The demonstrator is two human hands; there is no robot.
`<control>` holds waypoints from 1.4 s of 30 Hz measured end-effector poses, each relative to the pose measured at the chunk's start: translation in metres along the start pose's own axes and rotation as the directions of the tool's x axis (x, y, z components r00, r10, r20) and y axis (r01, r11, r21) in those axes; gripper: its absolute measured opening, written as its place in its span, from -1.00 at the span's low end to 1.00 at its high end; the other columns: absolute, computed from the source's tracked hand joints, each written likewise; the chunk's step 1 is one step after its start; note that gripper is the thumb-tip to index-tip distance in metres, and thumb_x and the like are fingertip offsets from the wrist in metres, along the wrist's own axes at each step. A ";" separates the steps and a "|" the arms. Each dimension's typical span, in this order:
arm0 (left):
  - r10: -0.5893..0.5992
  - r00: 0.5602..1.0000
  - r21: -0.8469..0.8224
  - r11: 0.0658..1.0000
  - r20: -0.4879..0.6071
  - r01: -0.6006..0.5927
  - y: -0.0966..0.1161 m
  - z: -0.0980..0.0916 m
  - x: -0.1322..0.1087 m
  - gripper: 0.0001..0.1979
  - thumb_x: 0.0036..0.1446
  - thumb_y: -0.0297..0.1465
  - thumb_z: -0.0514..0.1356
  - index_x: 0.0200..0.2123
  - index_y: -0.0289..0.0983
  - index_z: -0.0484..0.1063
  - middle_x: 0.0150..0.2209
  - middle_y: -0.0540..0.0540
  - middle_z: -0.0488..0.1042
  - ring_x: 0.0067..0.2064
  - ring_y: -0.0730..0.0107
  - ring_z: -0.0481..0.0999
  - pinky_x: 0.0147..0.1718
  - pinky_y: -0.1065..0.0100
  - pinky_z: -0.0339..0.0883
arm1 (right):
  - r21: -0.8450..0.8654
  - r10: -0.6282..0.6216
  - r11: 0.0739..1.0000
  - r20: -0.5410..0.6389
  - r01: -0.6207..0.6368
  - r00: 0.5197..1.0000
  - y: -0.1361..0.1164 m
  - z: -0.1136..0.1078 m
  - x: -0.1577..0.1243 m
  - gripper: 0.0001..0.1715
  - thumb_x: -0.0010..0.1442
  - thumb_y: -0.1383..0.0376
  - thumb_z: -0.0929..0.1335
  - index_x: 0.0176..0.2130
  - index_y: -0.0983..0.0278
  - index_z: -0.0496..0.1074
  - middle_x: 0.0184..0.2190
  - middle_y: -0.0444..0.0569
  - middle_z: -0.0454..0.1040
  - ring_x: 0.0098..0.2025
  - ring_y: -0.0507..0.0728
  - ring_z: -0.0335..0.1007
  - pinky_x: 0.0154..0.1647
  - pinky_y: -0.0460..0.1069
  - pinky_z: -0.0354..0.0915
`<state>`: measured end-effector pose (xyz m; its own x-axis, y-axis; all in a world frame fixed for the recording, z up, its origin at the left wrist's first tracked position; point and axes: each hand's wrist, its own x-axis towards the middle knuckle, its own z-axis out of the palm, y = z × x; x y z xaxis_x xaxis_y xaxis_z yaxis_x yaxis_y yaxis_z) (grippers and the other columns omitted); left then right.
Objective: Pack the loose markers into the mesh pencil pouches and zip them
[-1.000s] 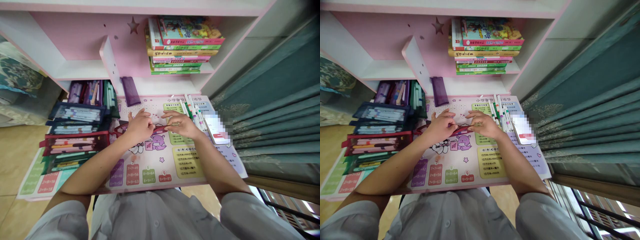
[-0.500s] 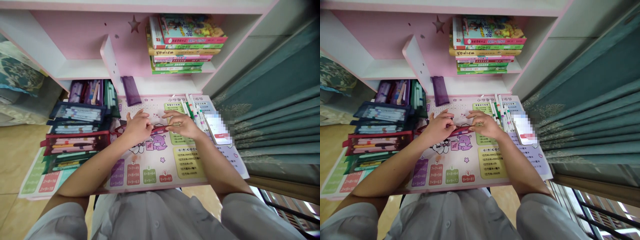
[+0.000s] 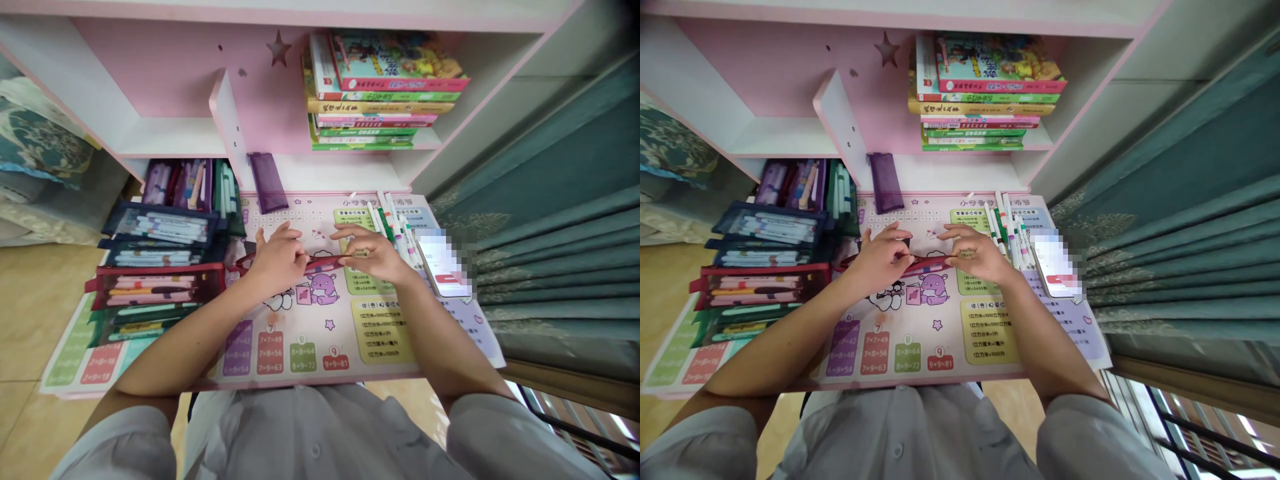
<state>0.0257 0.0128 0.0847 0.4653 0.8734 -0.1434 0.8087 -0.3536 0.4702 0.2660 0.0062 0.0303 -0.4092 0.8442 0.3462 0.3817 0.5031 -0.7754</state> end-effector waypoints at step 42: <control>0.009 0.999 0.018 1.000 0.031 -0.010 -0.016 -0.009 -0.006 -0.77 0.18 -0.43 0.12 -0.49 -0.25 0.48 0.18 -0.13 0.41 0.38 -0.01 0.09 0.27 -0.40 -0.32 | 0.066 -0.011 0.998 0.025 0.009 1.000 -0.005 0.000 0.002 -0.72 0.08 0.34 0.46 -0.58 0.17 0.37 -0.01 -0.15 0.55 0.21 0.25 0.34 0.22 0.31 0.27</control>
<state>0.0068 0.0160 0.0857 0.4838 0.8593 -0.1663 0.8106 -0.3682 0.4554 0.2632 0.0053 0.0347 -0.4340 0.8337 0.3414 0.3221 0.4975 -0.8055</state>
